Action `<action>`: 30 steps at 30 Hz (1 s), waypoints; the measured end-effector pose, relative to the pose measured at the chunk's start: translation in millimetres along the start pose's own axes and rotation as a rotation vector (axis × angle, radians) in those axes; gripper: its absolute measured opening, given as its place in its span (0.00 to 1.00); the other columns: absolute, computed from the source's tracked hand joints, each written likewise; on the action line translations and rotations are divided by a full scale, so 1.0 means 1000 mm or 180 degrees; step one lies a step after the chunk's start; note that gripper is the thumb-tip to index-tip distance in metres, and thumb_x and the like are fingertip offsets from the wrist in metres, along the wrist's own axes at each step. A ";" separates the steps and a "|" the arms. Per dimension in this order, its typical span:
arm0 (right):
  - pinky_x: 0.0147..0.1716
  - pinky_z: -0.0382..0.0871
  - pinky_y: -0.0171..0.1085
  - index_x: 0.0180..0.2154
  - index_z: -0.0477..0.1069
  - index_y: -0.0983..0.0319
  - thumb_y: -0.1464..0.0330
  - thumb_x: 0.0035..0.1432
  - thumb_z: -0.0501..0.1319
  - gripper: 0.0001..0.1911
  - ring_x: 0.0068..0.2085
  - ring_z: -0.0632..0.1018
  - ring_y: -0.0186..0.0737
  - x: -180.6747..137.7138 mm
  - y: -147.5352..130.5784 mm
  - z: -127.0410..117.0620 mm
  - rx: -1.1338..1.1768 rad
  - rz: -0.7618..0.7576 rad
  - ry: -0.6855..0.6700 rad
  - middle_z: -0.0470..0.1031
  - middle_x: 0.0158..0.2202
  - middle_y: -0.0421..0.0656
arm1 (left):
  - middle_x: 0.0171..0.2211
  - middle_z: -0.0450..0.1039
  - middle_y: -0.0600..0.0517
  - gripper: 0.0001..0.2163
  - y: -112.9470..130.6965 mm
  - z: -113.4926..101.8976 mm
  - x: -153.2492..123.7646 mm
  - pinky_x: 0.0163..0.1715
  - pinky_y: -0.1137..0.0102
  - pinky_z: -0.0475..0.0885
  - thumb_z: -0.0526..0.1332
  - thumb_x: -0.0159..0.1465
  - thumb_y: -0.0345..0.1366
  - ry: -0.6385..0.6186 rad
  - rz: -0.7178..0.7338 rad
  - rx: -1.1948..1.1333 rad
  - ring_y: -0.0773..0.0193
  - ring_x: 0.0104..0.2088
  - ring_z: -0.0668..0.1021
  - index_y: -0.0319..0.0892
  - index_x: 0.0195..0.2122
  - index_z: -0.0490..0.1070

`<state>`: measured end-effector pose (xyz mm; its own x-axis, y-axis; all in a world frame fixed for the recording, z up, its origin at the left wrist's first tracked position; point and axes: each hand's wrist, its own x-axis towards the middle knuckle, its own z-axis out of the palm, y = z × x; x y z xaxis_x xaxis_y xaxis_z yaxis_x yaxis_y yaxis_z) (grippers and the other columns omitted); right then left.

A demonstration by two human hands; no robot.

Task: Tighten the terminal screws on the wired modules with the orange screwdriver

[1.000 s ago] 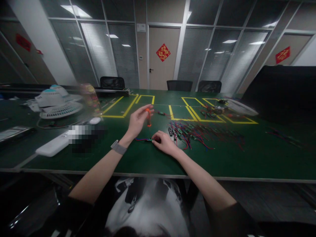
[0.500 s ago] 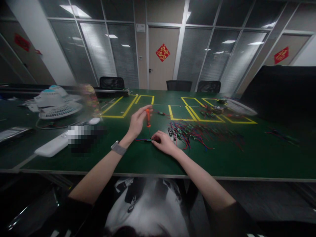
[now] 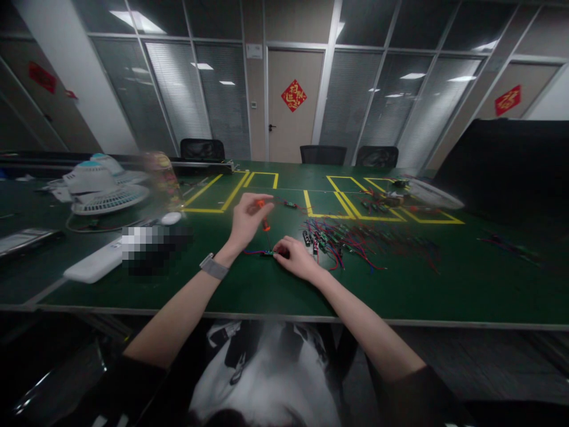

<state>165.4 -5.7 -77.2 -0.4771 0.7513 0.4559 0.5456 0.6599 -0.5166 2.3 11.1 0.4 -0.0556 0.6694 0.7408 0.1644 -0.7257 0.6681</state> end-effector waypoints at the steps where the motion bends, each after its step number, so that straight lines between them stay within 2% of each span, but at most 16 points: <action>1: 0.32 0.65 0.34 0.34 0.71 0.63 0.74 0.54 0.60 0.03 0.30 0.70 0.34 0.000 0.000 0.000 -0.0006 -0.0006 0.0000 0.67 0.30 0.40 | 0.40 0.70 0.49 0.08 0.000 0.000 0.000 0.37 0.73 0.71 0.62 0.60 0.38 -0.0055 0.0000 -0.0057 0.66 0.40 0.74 0.45 0.40 0.77; 5: 0.32 0.65 0.34 0.33 0.71 0.63 0.73 0.54 0.60 0.03 0.31 0.71 0.35 0.000 0.001 0.001 -0.0024 -0.0022 0.0012 0.68 0.30 0.40 | 0.49 0.70 0.48 0.12 0.000 0.000 0.001 0.47 0.68 0.71 0.53 0.65 0.34 -0.0448 -0.0077 -0.0628 0.63 0.47 0.75 0.45 0.45 0.74; 8: 0.32 0.65 0.34 0.34 0.71 0.63 0.73 0.54 0.60 0.03 0.31 0.71 0.35 0.000 0.002 0.001 0.0004 -0.0016 0.0020 0.68 0.30 0.41 | 0.52 0.70 0.46 0.14 -0.001 0.001 0.001 0.47 0.64 0.73 0.52 0.65 0.33 -0.0675 -0.0324 -0.1124 0.61 0.47 0.77 0.43 0.50 0.71; 12: 0.31 0.64 0.34 0.34 0.72 0.63 0.74 0.54 0.61 0.03 0.30 0.71 0.34 0.000 0.003 0.001 -0.0004 -0.0009 0.0010 0.68 0.30 0.40 | 0.48 0.74 0.45 0.15 -0.002 0.004 0.000 0.44 0.65 0.75 0.58 0.62 0.35 -0.0547 -0.0457 -0.1198 0.62 0.43 0.78 0.41 0.50 0.71; 19: 0.31 0.64 0.33 0.33 0.71 0.63 0.74 0.54 0.60 0.03 0.30 0.70 0.34 0.000 0.000 0.001 -0.0013 -0.0010 0.0012 0.67 0.30 0.40 | 0.35 0.75 0.51 0.11 -0.004 0.002 0.001 0.33 0.73 0.73 0.64 0.58 0.36 -0.0296 -0.0336 -0.0592 0.69 0.31 0.76 0.43 0.42 0.75; 22: 0.31 0.64 0.33 0.33 0.71 0.63 0.74 0.54 0.60 0.03 0.30 0.70 0.34 0.000 0.000 0.000 -0.0010 -0.0015 0.0011 0.67 0.30 0.40 | 0.38 0.73 0.50 0.09 -0.001 0.000 0.000 0.33 0.74 0.71 0.64 0.57 0.38 -0.0183 -0.0173 -0.0326 0.67 0.35 0.76 0.44 0.39 0.76; 24: 0.31 0.64 0.33 0.33 0.71 0.63 0.74 0.54 0.60 0.03 0.30 0.70 0.34 0.000 0.000 0.001 -0.0007 -0.0015 0.0014 0.67 0.30 0.40 | 0.42 0.72 0.49 0.09 0.000 -0.001 0.000 0.37 0.73 0.71 0.61 0.60 0.39 -0.0201 -0.0116 -0.0286 0.66 0.39 0.76 0.45 0.40 0.77; 27: 0.31 0.64 0.33 0.33 0.71 0.63 0.74 0.54 0.60 0.03 0.30 0.70 0.34 0.000 0.000 0.001 -0.0003 -0.0008 0.0013 0.67 0.29 0.40 | 0.49 0.72 0.49 0.13 -0.001 -0.001 0.000 0.44 0.69 0.72 0.54 0.65 0.37 -0.0422 -0.0152 -0.0598 0.64 0.45 0.76 0.46 0.47 0.74; 30: 0.31 0.64 0.33 0.33 0.71 0.63 0.74 0.53 0.61 0.03 0.30 0.70 0.34 0.000 0.000 0.001 -0.0003 0.0006 0.0012 0.67 0.29 0.40 | 0.51 0.71 0.47 0.15 -0.003 0.002 0.000 0.42 0.67 0.74 0.51 0.66 0.35 -0.0604 -0.0367 -0.0991 0.63 0.43 0.77 0.45 0.52 0.69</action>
<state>164.7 -5.4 -77.6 -0.4736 0.7525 0.4576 0.5472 0.6585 -0.5167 3.6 13.1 -1.6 0.1318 0.7458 0.6530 -0.1410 -0.6379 0.7571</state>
